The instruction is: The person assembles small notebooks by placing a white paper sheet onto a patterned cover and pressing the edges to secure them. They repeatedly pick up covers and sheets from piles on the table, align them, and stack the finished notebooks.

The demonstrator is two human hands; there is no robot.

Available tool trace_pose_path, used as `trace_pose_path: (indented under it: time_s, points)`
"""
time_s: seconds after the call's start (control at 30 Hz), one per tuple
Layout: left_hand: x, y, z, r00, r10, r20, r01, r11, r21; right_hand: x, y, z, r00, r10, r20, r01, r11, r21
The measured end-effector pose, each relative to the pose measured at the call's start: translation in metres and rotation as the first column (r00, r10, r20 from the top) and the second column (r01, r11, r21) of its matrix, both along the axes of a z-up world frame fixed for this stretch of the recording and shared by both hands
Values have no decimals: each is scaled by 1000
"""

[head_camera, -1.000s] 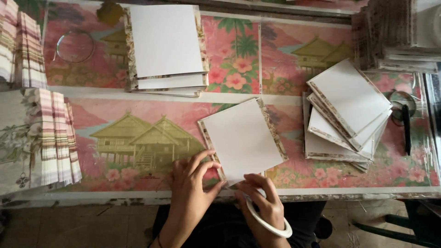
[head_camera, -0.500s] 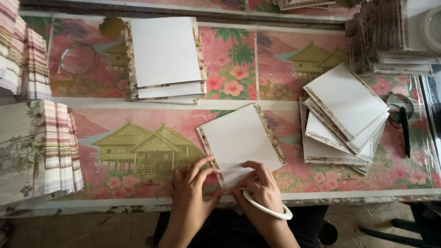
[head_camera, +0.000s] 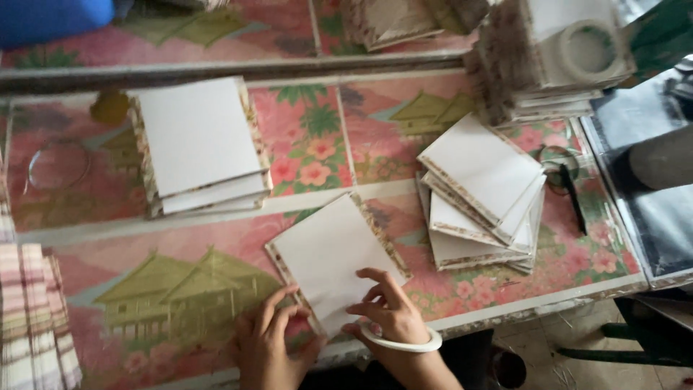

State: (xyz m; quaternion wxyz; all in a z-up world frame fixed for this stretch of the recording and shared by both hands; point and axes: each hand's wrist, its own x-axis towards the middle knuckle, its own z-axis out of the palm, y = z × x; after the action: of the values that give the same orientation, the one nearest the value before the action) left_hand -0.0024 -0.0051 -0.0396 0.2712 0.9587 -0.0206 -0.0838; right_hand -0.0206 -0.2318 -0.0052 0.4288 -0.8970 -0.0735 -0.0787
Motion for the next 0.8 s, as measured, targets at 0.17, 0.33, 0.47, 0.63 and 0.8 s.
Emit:
trace_pose_path:
  time_s: [0.17,0.33,0.47,0.63,0.8]
  points:
    - [1,11,-40,985,-57,165,59,998,-6,7,-49,10,996,-86,9,86,996,28]
    - [1,5,-42,971,-17,237,37,996,-80,8,-70,8,979,-203,-30,201,978,-47]
    - [1,-1,-22,980,34,196,-32,999,-14,7,-70,1,967,-244,-71,244,970,-11]
    - [6,11,-40,962,-66,263,66,998,11,6,-74,0,963,-262,-55,262,965,-4]
    - [4,15,-53,974,-70,216,90,993,-80,6,-91,-11,953,-303,-29,300,951,-72]
